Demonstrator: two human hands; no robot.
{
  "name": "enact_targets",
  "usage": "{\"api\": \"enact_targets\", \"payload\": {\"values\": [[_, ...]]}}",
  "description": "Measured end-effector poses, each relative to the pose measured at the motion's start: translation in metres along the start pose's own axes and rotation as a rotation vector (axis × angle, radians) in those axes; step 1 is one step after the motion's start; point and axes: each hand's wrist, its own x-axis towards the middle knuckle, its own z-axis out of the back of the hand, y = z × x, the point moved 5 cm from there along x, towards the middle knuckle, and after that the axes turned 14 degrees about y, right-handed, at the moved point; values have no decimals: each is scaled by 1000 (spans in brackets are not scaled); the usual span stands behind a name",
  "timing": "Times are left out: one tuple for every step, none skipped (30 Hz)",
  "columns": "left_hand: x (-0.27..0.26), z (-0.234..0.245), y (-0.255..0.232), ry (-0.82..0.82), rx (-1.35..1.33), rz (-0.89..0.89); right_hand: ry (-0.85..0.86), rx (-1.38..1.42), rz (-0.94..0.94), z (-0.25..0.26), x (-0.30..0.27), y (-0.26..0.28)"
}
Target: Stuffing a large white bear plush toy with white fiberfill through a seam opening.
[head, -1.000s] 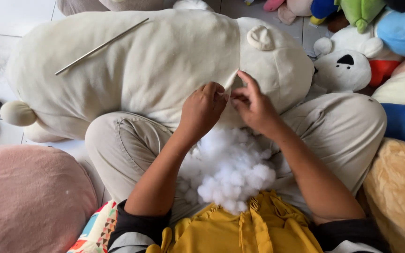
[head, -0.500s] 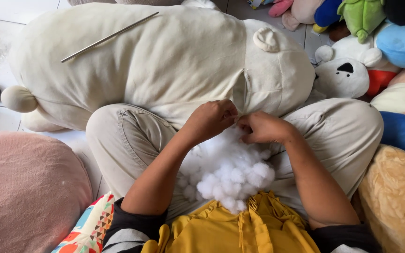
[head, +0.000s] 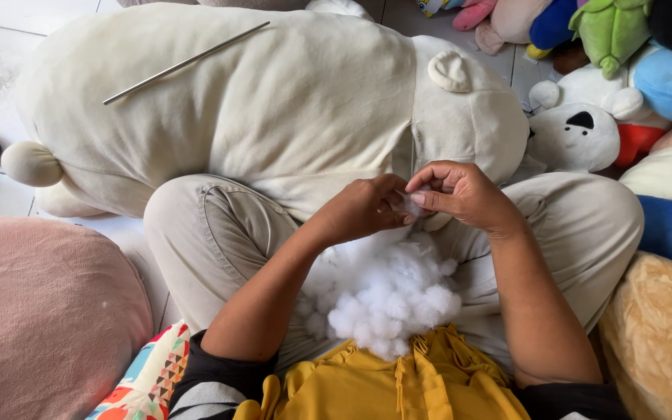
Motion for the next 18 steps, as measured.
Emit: {"api": "enact_targets", "payload": {"values": [[-1,-1,-2,-1,-2,1,2,1,-1,1,0,-2],[-1,-2,-5,-3,35,1,-35,20,11,3,0,-4],[-1,-2,-9,-5,71,1,-71,39,22,6,0,-6],[3,-5,-1,-5,70,1,-71,39,21,7,-1,-8],[7,-8,7,-11,106,3,-95,46,35,10,-1,-10],[11,-10,14,-18,143,5,-119,53,50,13,-2,-12],[11,-9,11,-17,143,5,-120,53,50,13,-3,-10],[10,-8,8,-19,153,2,-135,87,69,14,-4,-8],[9,-7,4,-21,163,-2,-151,121,88,14,-4,-5],[10,-8,6,-21,164,-2,-152,121,88,15,-4,-9],[10,-8,8,-21,170,2,-149,172,108,16,-5,-12],[11,-8,9,-22,177,4,-147,221,128,17,-5,-15],[12,-9,11,-21,178,3,-148,221,128,16,-5,-14],[13,-11,12,4,216,3,-151,285,145,15,-5,-14],[15,-13,13,28,254,4,-154,350,162,14,-5,-13],[15,-15,13,27,255,4,-154,350,162,15,-5,-14],[16,-19,14,48,301,9,-171,393,182,17,-6,-15],[17,-22,14,68,346,14,-189,436,202,20,-6,-16]]}}
